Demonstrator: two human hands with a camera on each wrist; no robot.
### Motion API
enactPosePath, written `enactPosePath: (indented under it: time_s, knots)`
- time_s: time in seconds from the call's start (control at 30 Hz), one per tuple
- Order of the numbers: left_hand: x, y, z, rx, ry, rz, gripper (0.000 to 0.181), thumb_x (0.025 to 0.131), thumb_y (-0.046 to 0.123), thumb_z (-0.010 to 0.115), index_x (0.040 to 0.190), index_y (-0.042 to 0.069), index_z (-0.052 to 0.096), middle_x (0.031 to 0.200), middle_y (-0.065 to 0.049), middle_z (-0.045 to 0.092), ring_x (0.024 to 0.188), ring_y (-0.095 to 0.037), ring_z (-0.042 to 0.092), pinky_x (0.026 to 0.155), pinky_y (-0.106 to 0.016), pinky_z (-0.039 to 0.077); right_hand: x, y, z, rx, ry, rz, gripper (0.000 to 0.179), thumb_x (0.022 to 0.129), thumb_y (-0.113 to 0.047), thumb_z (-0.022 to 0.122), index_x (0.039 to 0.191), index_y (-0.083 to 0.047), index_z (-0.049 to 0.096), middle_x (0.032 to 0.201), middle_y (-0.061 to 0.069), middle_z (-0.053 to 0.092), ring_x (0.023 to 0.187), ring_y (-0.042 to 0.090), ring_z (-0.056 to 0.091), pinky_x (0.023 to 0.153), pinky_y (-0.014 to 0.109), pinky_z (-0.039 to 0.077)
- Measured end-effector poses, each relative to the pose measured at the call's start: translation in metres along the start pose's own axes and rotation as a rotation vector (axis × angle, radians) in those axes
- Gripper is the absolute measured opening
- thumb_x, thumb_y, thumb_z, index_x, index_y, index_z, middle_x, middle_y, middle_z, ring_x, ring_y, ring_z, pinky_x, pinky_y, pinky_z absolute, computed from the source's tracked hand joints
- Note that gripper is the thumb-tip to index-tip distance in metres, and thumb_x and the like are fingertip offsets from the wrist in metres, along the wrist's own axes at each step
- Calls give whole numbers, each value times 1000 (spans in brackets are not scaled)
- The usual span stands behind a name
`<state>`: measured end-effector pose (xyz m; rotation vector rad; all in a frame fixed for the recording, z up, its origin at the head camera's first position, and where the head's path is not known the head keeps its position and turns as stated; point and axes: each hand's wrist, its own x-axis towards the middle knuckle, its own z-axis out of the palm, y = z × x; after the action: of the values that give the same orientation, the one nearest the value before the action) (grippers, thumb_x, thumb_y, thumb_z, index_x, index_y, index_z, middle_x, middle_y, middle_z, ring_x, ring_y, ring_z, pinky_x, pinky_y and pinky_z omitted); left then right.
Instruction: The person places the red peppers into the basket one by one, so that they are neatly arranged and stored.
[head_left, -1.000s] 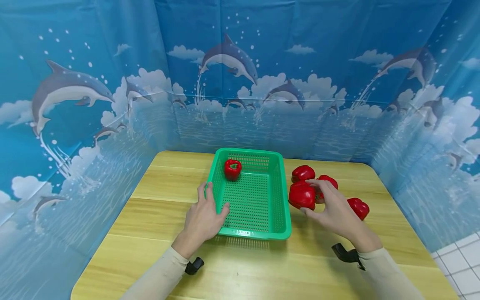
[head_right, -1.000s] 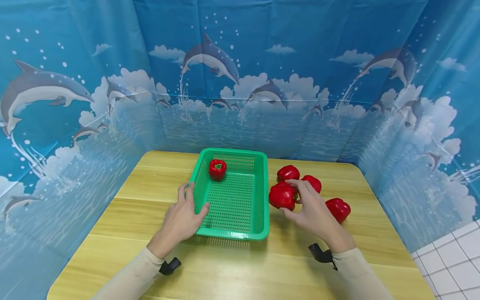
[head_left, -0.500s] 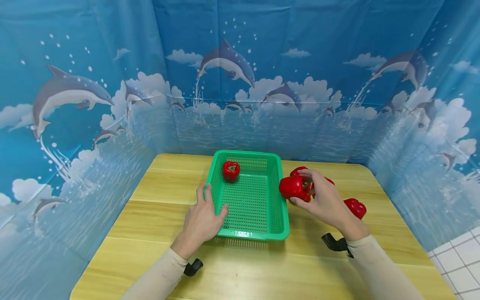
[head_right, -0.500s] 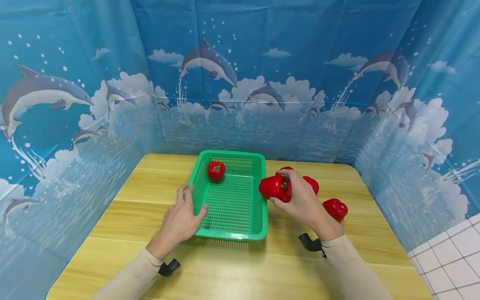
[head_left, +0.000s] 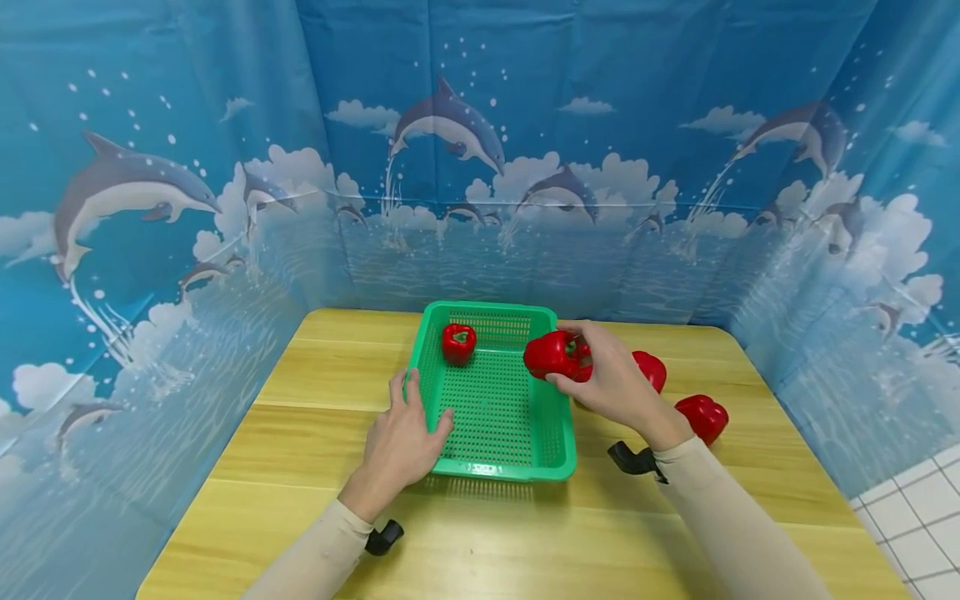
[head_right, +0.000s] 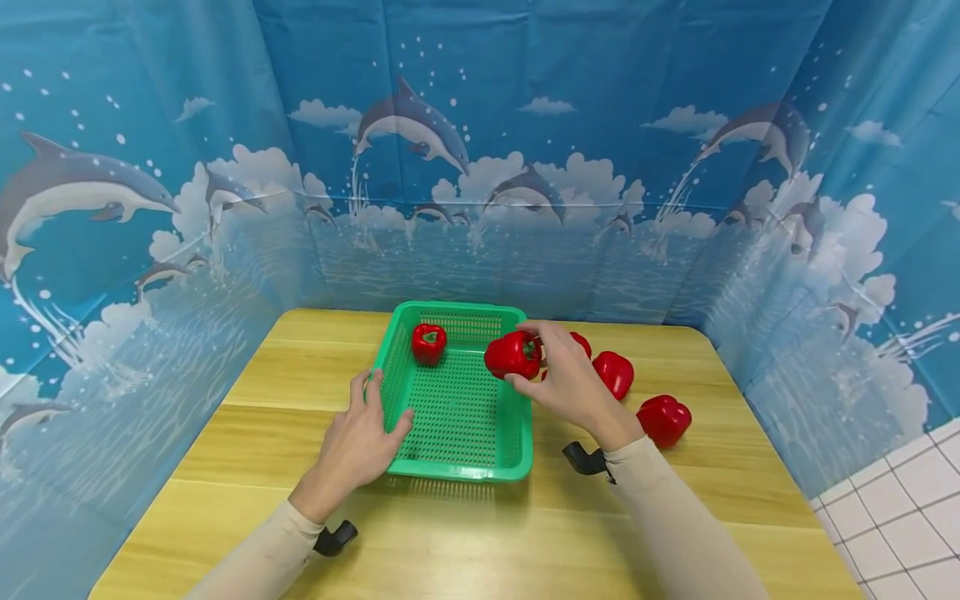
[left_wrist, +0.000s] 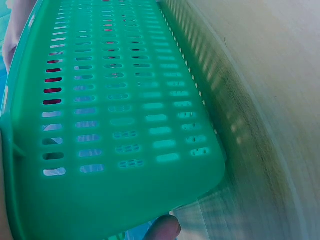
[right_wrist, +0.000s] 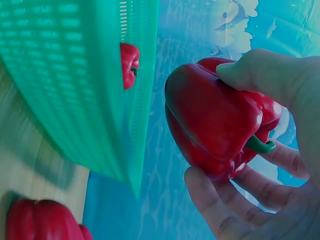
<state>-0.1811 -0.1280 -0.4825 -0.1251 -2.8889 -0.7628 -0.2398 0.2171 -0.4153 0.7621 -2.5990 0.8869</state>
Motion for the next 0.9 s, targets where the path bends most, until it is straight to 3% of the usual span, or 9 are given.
enactPosePath:
  time_s: [0.1,0.2,0.43,0.67,0.9]
  knots:
    - [0,0,0,7,-3,2,97,115,54,62,181,-6,26,186,-26,27,44,-18,47,43,-30,38,8,-2,4,6,-6,-8,81,95,-23,99,163,-7,58,150,15,70,106,27,75,86,48,71]
    - [0,0,0,5,-4,5,97,115,55,61,181,-6,26,186,-25,27,44,-18,47,43,-30,38,16,-4,9,27,-23,-2,78,97,-24,97,163,-9,59,151,15,69,107,26,73,86,43,70]
    - [1,-1,1,-3,14,11,96,114,53,64,180,-7,28,186,-26,28,43,-17,46,42,-30,38,36,-7,20,69,-35,-6,74,99,-27,95,164,-11,62,148,15,70,114,28,69,87,52,71]
    - [1,-2,0,2,5,0,96,114,53,63,181,-6,27,186,-25,27,44,-18,46,43,-30,39,53,-12,31,55,-45,18,74,99,-27,95,165,-15,63,150,14,70,115,28,69,86,45,66]
    - [1,-2,0,-3,-1,1,96,115,55,62,182,-5,26,187,-24,26,43,-18,47,42,-30,39,69,-14,37,55,-66,40,75,101,-26,94,167,-16,61,155,15,67,120,34,71,93,52,67]
